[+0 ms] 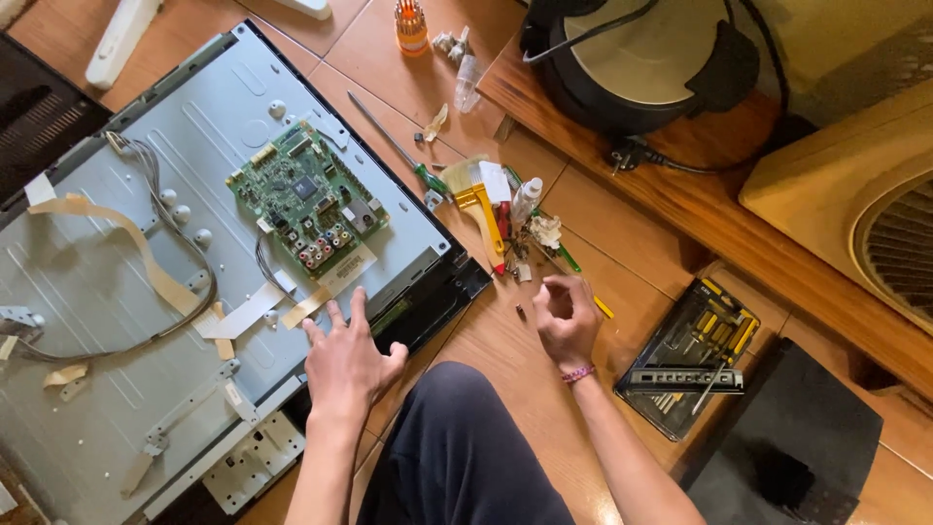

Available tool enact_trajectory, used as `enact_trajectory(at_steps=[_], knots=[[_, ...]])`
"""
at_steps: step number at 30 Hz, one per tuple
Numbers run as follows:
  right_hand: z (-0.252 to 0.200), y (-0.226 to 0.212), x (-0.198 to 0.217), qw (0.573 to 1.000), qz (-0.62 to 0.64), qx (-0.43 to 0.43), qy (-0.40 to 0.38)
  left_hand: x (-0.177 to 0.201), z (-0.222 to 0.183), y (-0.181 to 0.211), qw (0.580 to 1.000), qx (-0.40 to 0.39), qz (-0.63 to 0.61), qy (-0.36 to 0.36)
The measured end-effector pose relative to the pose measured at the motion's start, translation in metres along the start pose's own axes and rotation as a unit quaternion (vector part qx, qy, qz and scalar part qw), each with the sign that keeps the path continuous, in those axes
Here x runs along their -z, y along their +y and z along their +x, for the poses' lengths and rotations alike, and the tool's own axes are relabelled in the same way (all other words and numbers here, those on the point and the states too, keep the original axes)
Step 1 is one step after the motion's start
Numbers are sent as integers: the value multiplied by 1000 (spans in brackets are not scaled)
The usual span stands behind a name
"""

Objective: Disassembling a television by removing screws and handling internal components for repair or cleaning.

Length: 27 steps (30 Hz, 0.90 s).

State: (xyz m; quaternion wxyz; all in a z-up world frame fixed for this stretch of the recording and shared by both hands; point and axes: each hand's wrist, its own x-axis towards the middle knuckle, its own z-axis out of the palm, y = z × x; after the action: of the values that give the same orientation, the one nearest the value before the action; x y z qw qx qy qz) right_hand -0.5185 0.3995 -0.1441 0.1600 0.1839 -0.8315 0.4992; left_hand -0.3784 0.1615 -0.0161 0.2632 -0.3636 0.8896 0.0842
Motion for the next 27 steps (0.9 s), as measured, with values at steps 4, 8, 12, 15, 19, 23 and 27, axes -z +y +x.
enact_trajectory(at_steps=[4,8,12,15,19,23,27], knots=[[-3,-4,13,1000,-7,12,0,5,-1,-1,1000,-1,-13,-5],[8,-22,21,999,-47,-8,-5,5,0,0,1000,1,-20,-11],[19,-27,0,1000,-3,-3,-8,-3,5,-3,1000,3,-20,-7],[29,-33,-28,999,31,-3,-24,-3,7,-2,1000,4,-20,-5],[43,-45,-56,999,30,11,-44,-2,8,-1,1000,5,-12,-9],[42,-27,-78,996,-5,36,-86,-2,7,-1,1000,0,-18,1],[40,-21,-75,993,-36,32,-107,-4,8,-2,1000,-3,-12,10]])
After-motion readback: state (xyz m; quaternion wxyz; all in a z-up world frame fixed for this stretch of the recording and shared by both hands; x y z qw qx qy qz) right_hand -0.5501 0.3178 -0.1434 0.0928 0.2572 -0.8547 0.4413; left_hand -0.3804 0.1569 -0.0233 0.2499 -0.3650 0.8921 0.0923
